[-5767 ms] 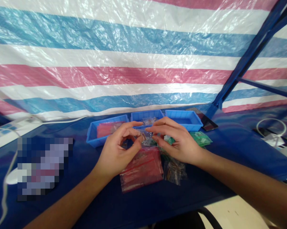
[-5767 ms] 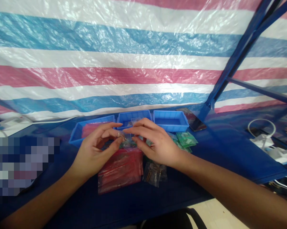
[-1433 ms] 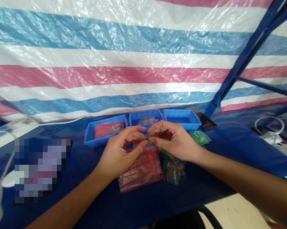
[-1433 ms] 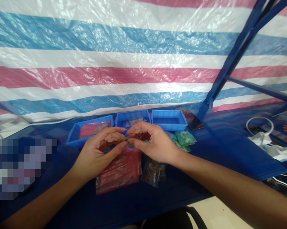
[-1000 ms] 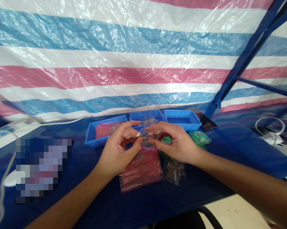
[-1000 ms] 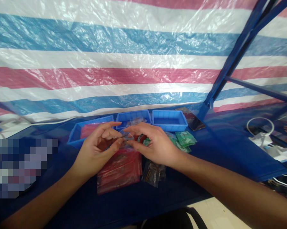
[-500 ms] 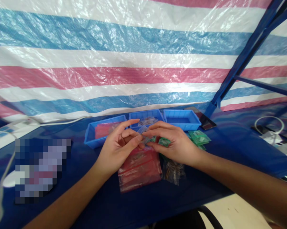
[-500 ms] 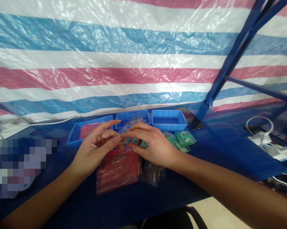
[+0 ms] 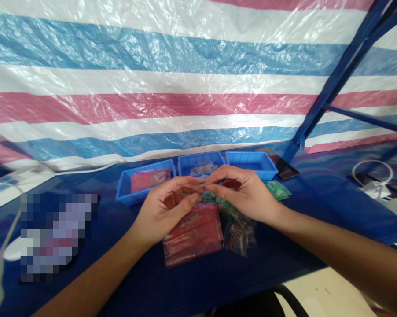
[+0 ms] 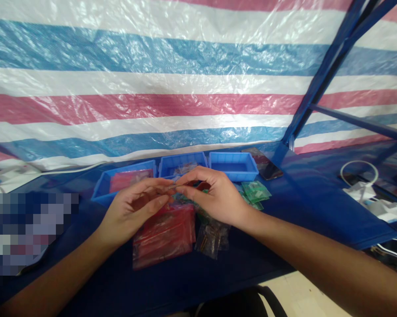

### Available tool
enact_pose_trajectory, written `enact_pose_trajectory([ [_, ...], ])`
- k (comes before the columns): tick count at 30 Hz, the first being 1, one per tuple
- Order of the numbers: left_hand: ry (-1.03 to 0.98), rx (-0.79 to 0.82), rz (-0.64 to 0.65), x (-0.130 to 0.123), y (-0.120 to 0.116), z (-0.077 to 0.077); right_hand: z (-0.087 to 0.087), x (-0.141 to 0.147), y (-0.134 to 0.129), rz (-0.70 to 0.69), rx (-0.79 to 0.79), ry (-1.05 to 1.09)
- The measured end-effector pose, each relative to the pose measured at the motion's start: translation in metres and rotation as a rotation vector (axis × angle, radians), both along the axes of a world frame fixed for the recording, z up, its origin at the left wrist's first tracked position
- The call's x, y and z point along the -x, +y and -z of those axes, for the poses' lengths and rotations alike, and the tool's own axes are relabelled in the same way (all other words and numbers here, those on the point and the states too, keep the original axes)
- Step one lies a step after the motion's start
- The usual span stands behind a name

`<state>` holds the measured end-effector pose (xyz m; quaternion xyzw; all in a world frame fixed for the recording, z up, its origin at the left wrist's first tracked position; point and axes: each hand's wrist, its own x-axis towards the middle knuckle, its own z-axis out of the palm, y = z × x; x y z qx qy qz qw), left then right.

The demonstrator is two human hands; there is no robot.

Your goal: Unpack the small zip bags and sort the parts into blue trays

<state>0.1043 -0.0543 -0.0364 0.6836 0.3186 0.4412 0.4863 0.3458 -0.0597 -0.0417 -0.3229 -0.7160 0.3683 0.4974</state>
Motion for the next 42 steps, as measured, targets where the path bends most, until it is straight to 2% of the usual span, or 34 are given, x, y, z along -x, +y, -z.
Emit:
enact_pose_trajectory([
  [3,0.071,-0.108,-0.089,-0.0011,0.0032,0.0025,0.0009,0.0003,0.0003,-0.036,0.068,-0.002],
  [7,0.148,-0.286,-0.156,0.0010,0.0075,0.0027,0.0002,0.0012,-0.0005,0.005,0.006,-0.082],
  [10,0.149,-0.349,-0.164,0.0019,0.0075,0.0018,-0.0007,0.0016,-0.0010,0.036,-0.044,-0.117],
  [13,0.132,-0.318,-0.129,0.0015,0.0056,0.0027,-0.0019,0.0019,-0.0011,0.022,-0.072,-0.115],
  [17,0.170,-0.256,-0.084,0.0013,0.0035,0.0051,-0.0029,0.0032,-0.0022,0.010,-0.015,-0.103],
  [23,0.166,-0.317,-0.112,0.0022,0.0035,0.0044,-0.0002,0.0040,-0.0027,-0.020,0.083,-0.040],
  [32,0.183,-0.411,-0.155,0.0010,0.0027,-0.0023,0.0014,0.0014,0.0004,-0.027,-0.023,-0.046],
  [38,0.170,-0.354,-0.192,0.0015,0.0030,0.0000,0.0038,0.0019,0.0001,-0.037,-0.038,0.006],
  [42,0.163,-0.386,-0.196,0.0023,0.0038,0.0012,0.0016,0.0009,-0.0001,-0.014,-0.073,0.015],
])
